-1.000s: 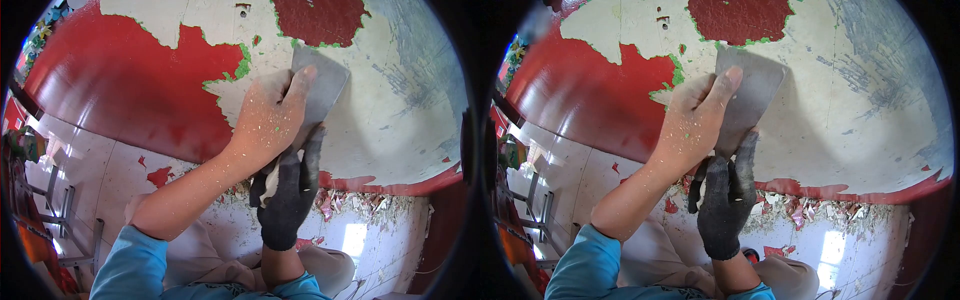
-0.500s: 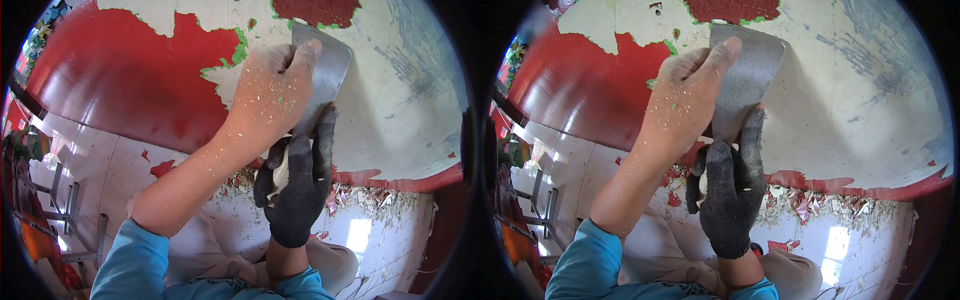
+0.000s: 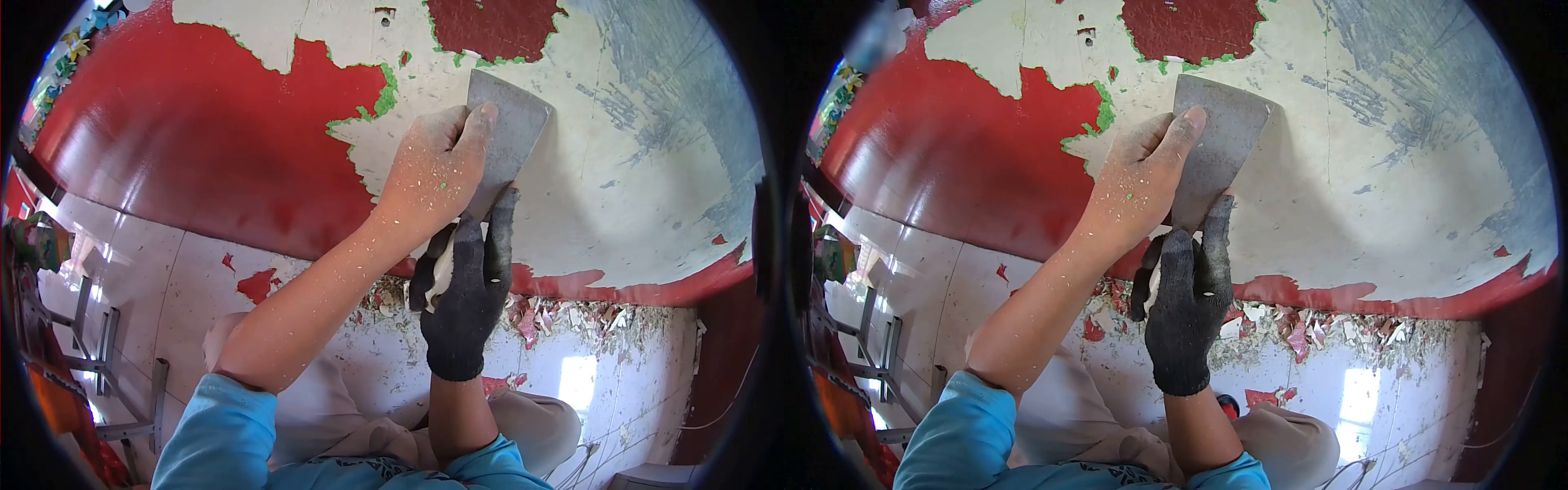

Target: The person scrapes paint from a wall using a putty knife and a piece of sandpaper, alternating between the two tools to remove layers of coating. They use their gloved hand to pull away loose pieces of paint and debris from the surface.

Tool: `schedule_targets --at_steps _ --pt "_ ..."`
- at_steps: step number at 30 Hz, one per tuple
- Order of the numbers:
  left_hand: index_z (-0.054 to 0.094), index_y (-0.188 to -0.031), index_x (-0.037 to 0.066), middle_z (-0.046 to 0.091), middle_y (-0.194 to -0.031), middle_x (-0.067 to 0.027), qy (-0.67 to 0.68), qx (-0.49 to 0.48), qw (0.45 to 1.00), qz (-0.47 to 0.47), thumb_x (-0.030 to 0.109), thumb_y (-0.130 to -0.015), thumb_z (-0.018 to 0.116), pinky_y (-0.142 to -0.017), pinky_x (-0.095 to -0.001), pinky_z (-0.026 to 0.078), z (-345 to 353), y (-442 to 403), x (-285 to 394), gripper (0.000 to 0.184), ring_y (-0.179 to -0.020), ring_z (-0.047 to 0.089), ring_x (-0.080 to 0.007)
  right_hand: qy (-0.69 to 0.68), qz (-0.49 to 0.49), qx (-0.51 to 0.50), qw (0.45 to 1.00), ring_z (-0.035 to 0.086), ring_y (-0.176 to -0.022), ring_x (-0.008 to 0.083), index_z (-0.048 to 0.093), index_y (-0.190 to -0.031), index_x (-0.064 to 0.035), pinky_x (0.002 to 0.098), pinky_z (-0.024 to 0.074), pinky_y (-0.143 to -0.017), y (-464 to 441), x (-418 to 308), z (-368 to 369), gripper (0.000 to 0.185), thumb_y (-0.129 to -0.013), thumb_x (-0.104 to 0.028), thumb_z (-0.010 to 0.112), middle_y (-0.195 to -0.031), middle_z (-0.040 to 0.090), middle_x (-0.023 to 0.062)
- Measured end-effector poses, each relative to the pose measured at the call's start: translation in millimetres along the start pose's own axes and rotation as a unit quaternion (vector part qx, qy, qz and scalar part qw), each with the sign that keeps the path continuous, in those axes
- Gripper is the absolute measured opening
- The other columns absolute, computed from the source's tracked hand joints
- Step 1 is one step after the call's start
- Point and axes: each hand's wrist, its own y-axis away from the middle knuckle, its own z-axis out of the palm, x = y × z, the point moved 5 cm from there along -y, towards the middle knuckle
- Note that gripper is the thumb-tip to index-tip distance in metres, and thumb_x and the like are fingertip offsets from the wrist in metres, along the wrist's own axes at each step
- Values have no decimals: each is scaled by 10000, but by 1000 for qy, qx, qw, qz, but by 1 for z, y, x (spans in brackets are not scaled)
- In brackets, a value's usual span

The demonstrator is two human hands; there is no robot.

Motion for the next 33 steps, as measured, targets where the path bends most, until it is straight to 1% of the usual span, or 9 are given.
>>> schedule_targets --at_steps 1,3,9,16,18,19,28,30,33 --pt "474 -665 -38 400 -528 -82 1 -1 1000 -1 286 -941 458 -521 -362 341 -3 0 3 426 -516 372 -138 -5 3 4 1000 461 -429 83 192 -1451 -86 214 367 -335 0 -1 0 561 -947 -106 439 -705 548 61" --pt "593 -932 -35 522 -718 0 -41 -78 992 -95 396 -937 492 -688 -252 409 -4 0 2 442 -722 450 -76 -16 9 11 1000 450 -424 78 169 -1456 -82 214 362 -330 1 -3 0 585 -946 -93 454 -688 541 57" --pt "582 -892 -49 509 -713 18 -11 -56 998 -37 366 -942 496 -665 -243 409 -4 -6 6 428 -697 455 -72 9 10 6 1000 440 -399 92 225 -1441 -83 220 348 -309 -3 -10 0 556 -936 -75 456 -692 533 73" --pt "591 -1008 -66 608 -881 -24 79 -64 989 -106 379 -939 504 -784 -241 435 7 -7 -8 459 -815 546 -84 0 11 -32 999 449 -439 73 202 -1448 -67 202 342 -325 -15 -12 -9 574 -930 -35 446 -677 533 55" --pt "464 -651 -42 395 -515 -55 45 29 997 51 296 -934 477 -507 -351 337 5 -7 2 440 -526 372 -130 8 10 -17 1000 450 -443 70 205 -1447 -63 202 344 -327 -11 -15 -9 570 -929 -28 440 -674 531 53" --pt "464 -651 -42 395 -515 -55 46 28 997 54 296 -934 477 -507 -351 337 9 -4 2 440 -526 372 -130 18 7 -6 1000 450 -447 67 208 -1446 -60 201 346 -329 -11 -16 -9 566 -929 -21 434 -670 529 50" --pt "476 -674 -57 417 -529 -91 34 34 998 33 316 -941 474 -530 -359 353 6 -7 2 459 -546 372 -138 43 -2 -10 999 456 -450 59 210 -1427 12 200 368 -358 -17 -16 -10 548 -926 -6 431 -675 546 50" --pt "618 -951 -27 581 -808 -1 15 -7 998 -55 397 -936 511 -746 -225 410 7 -8 -3 437 -784 481 -70 56 -8 -7 998 458 -458 56 231 -1423 9 201 370 -365 -21 -14 -12 537 -926 -7 435 -674 543 44" --pt "613 -953 -23 585 -800 -10 40 -28 995 -82 389 -935 514 -750 -216 411 8 -9 -4 425 -791 495 -64 83 -20 0 996 462 -476 49 275 -1413 -1 198 373 -383 -23 -17 -17 518 -925 -10 448 -673 537 35"
